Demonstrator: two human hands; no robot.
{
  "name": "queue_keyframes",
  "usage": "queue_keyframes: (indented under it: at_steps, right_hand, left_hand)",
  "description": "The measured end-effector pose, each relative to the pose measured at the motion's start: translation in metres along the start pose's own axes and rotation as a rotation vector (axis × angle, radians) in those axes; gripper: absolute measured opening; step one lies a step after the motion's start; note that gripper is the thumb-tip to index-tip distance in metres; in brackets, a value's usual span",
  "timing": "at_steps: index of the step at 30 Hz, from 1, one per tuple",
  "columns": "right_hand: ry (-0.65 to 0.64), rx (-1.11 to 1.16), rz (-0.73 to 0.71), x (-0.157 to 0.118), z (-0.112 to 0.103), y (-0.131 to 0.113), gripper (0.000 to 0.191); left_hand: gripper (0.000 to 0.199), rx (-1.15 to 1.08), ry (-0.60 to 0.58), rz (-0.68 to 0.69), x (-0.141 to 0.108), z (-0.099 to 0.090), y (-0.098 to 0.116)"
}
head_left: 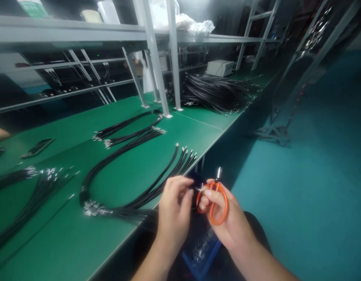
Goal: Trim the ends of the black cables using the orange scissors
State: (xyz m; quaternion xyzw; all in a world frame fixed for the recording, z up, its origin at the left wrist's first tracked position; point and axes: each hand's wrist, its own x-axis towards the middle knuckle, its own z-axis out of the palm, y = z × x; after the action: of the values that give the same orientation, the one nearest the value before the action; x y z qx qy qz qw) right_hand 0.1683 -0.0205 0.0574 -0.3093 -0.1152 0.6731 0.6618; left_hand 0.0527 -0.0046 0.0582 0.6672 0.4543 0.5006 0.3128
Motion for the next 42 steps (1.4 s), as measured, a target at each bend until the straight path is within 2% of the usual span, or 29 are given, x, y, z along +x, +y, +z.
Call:
queue_keyframes:
  at_steps: [3, 6, 9, 10, 14, 17, 20, 23, 29, 33, 35, 38, 42]
  right_hand:
    - [-0.013, 0.001, -0.006, 0.0, 0.005, 0.0, 0.022]
    - [-0.022, 0.008, -0.009, 0.0, 0.008, 0.0, 0.021]
    - [-0.032, 0.023, -0.034, 0.001, 0.009, 0.0, 0.021]
    - [-0.032, 0.026, -0.044, 0.002, 0.009, 0.001, 0.021]
    - [-0.032, 0.037, -0.053, 0.005, 0.01, 0.003, 0.022]
    - [-0.025, 0.036, -0.046, 0.005, 0.012, 0.003, 0.022]
    - [-0.05, -0.017, -0.072, 0.004, 0.013, 0.0, 0.02]
    - [-0.061, -0.11, -0.139, 0.003, 0.014, -0.004, 0.023]
    - [-0.053, -0.251, -0.171, 0.002, 0.013, -0.005, 0.026]
    - [0.015, -0.492, -0.402, -0.003, 0.007, -0.007, 0.028]
    - [-0.018, -0.648, -0.506, -0.005, 0.004, -0.008, 0.03]
    - [-0.12, -0.836, -0.575, -0.006, 0.001, -0.01, 0.03]
    - [-0.083, -0.984, -0.71, -0.004, -0.001, -0.005, 0.033]
  left_hand:
    - [0.023, 0.29, -0.022, 0.239, 0.002, -0.004, 0.002]
    - [0.019, 0.378, 0.014, 0.291, 0.005, -0.008, 0.002]
    - [0.018, 0.357, 0.045, 0.209, 0.006, -0.013, 0.002]
    - [0.018, 0.302, 0.022, 0.146, 0.006, -0.014, 0.003]
    - [0.01, -0.079, -0.207, -0.182, 0.004, -0.014, 0.006]
    - [0.003, -0.2, -0.179, -0.275, 0.001, -0.009, 0.006]
    - [0.007, -0.222, -0.122, -0.296, -0.001, -0.005, 0.004]
    - [0.009, -0.253, -0.144, -0.3, -0.001, -0.005, 0.005]
    - [0.009, -0.296, -0.157, -0.307, -0.002, -0.008, 0.007]
    - [0.01, -0.312, -0.142, -0.348, -0.003, -0.01, 0.006]
    - [0.011, -0.319, -0.149, -0.356, -0.002, -0.011, 0.007]
    - [0.011, -0.331, -0.158, -0.352, -0.002, -0.011, 0.01]
    - [0.011, -0.347, -0.155, -0.354, -0.003, -0.011, 0.011]
